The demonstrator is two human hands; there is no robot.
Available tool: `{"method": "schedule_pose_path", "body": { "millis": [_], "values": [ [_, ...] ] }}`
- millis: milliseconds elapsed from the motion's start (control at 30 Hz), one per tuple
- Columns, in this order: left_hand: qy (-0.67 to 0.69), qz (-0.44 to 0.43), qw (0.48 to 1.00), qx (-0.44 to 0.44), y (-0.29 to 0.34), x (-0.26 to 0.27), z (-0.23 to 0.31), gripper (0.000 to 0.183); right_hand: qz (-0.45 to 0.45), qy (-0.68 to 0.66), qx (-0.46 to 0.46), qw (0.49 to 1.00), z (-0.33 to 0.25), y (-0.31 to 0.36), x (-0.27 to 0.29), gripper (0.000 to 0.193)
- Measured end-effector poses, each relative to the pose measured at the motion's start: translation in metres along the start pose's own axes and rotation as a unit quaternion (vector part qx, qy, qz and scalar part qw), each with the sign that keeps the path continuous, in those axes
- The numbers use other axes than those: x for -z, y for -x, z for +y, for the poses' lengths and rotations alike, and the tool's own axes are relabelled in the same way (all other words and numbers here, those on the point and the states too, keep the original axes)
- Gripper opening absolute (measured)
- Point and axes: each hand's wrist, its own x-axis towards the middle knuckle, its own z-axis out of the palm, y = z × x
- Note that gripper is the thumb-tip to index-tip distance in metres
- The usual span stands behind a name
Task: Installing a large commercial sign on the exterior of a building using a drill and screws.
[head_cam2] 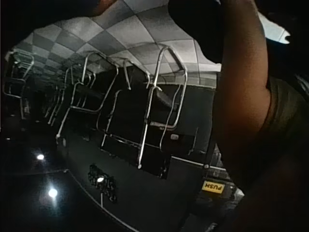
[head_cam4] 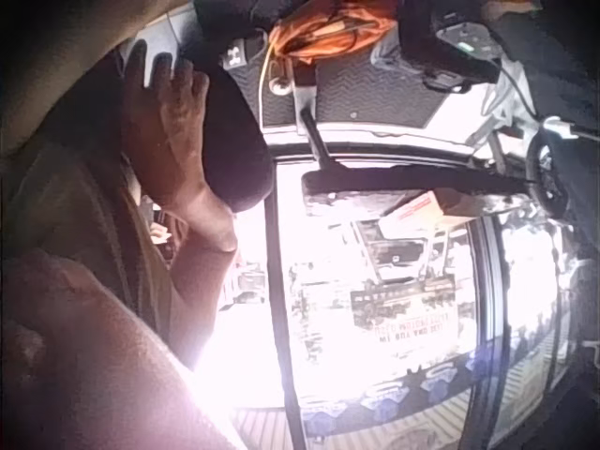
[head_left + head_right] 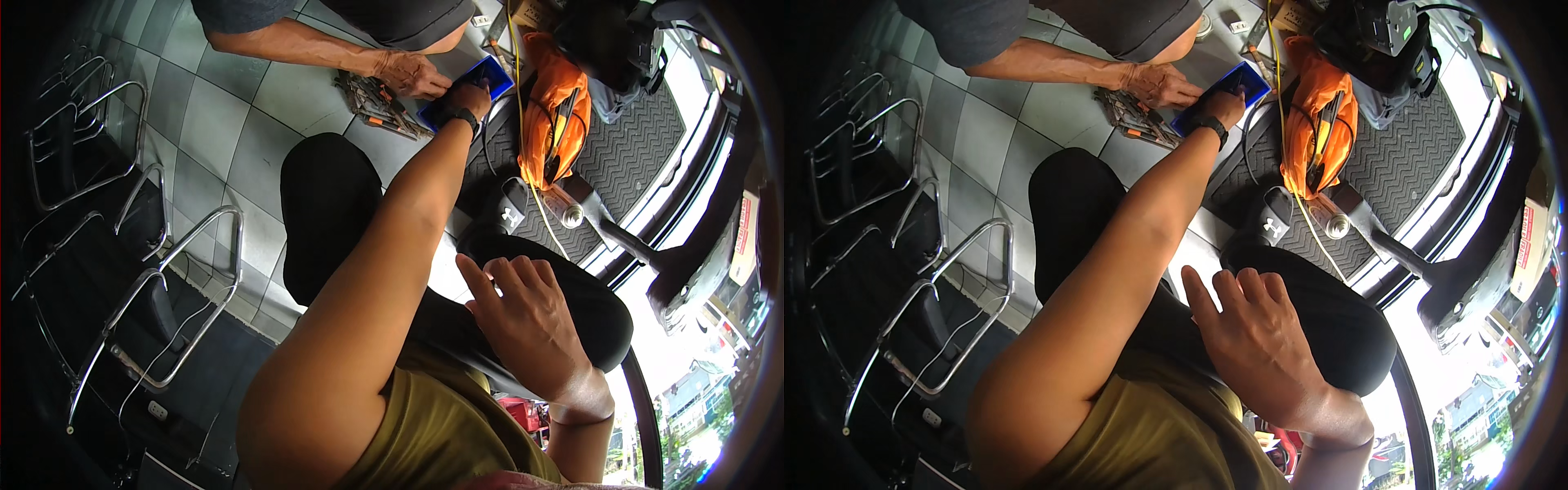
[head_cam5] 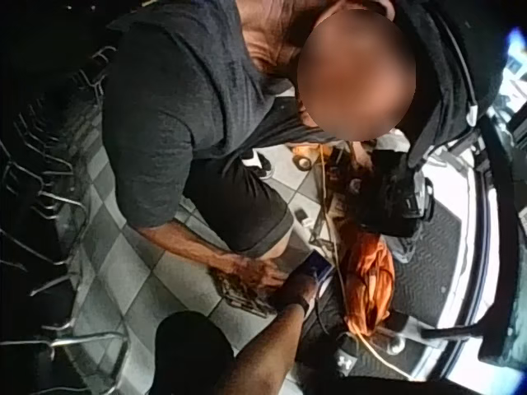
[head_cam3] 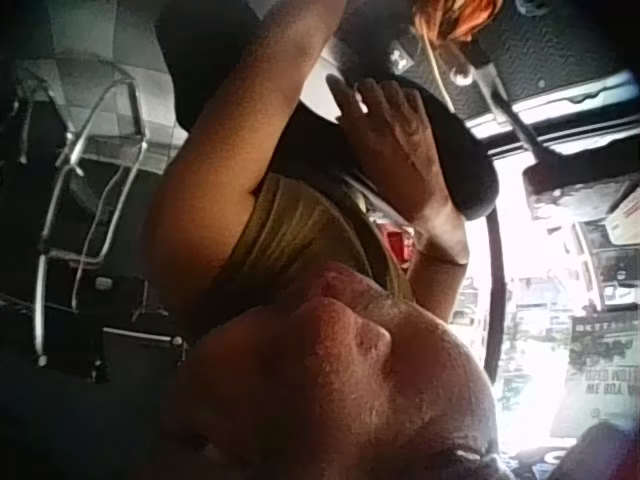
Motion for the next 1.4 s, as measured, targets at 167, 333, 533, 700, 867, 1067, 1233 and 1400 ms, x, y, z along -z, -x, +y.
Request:
{"method": "schedule_pose_path", "body": {
  "millis": [167,333,533,700,867,1067,1233,1400],
  "values": [
    [-0.048,-0.036,0.996,-0.058,-0.023,-0.018,-0.011,0.044,0.006,-0.007,-0.006,1.000,0.000,0.003,-0.001,0.048],
    [-0.031,-0.030,0.998,-0.048,-0.026,-0.011,-0.014,0.037,0.004,-0.007,-0.010,1.000,0.000,0.005,-0.003,0.049],
    [-0.085,-0.070,0.981,-0.160,-0.036,-0.014,-0.026,0.035,0.001,-0.005,-0.006,1.000,0.000,0.005,-0.001,0.048],
    [-0.153,-0.093,0.952,-0.249,-0.035,-0.003,-0.033,0.034,0.007,0.001,-0.015,1.000,0.000,0.009,-0.001,0.046],
    [-0.105,-0.048,0.973,-0.202,-0.017,0.002,-0.038,0.036,0.009,0.004,-0.011,1.000,-0.001,0.011,-0.002,0.046],
    [-0.054,-0.185,0.958,-0.211,-0.024,0.021,-0.039,0.054,0.019,0.004,-0.004,1.000,0.002,0.016,-0.005,0.051],
    [0.038,-0.278,0.952,-0.124,-0.021,0.031,-0.043,0.058,0.021,0.015,-0.004,1.000,0.001,0.016,-0.005,0.050],
    [0.001,-0.258,0.951,-0.172,-0.028,0.028,-0.048,0.043,0.009,0.023,-0.005,1.000,-0.001,0.016,-0.009,0.050]
  ]
}}
